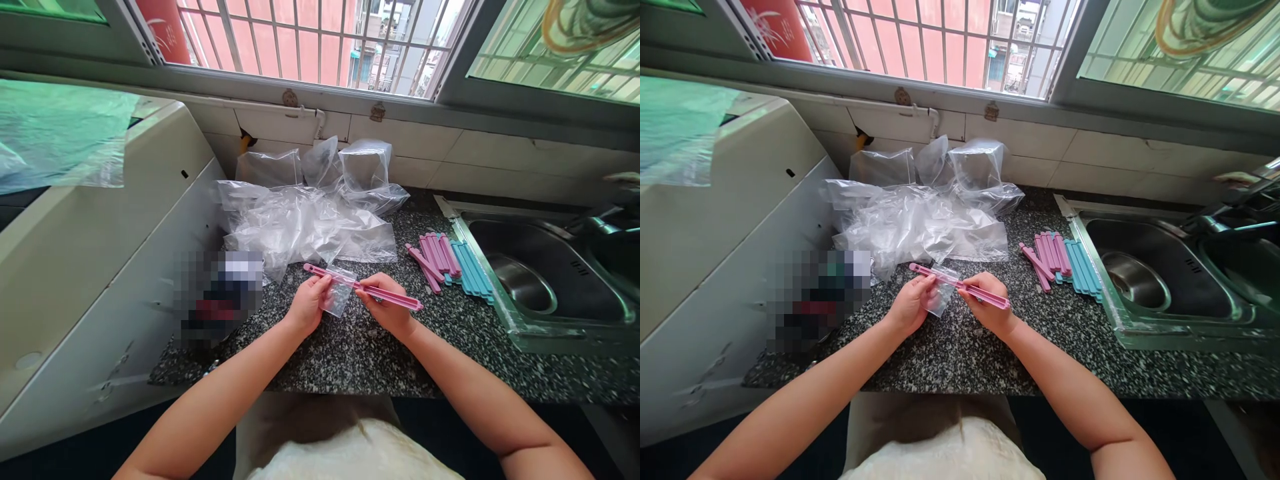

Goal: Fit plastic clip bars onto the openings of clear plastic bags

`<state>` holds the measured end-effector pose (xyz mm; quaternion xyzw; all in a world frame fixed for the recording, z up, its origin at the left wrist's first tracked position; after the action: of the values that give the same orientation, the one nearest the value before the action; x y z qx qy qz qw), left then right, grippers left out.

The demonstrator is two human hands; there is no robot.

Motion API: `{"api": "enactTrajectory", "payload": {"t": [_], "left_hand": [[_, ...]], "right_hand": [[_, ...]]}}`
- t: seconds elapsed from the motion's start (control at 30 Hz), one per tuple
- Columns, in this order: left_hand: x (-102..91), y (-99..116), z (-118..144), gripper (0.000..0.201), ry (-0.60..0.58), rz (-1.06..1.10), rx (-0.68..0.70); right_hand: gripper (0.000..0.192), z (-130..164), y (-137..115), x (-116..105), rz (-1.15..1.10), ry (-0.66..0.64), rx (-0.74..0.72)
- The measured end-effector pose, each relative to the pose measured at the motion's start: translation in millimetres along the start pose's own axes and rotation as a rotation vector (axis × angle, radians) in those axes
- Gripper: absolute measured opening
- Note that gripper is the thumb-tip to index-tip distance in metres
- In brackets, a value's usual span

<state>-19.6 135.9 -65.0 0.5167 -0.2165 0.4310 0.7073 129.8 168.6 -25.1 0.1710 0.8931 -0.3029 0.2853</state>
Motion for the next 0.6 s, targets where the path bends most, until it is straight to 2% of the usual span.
{"api": "enactTrajectory", "payload": {"t": [0.23, 0.47, 0.6], "left_hand": [[-1.1, 2, -1, 0.041, 0.010, -0.011, 0.021], [0.9, 7, 0, 0.037, -0.004, -0.014, 0.085], [1.5, 8, 0, 0.038, -0.026, -0.048, 0.115]], "right_hand": [[0.005, -1, 3, -1, -0.010, -0.052, 0.027], [0.007, -4, -1, -8, 0.036, -0.068, -0.122], [0.010, -6, -3, -15, 0.053, -0.016, -0.177]]}}
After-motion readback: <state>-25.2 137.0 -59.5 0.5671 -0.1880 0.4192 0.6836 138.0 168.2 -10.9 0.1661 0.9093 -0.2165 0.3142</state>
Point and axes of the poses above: each hand's wrist, its own z-axis away from the middle knuckle, its own x-axis out of the palm, y = z × x, the point moved 4 cm from there along -z, towards the middle knuckle, and after that the axes turned 12 degrees about z, right-handed, at the moved point
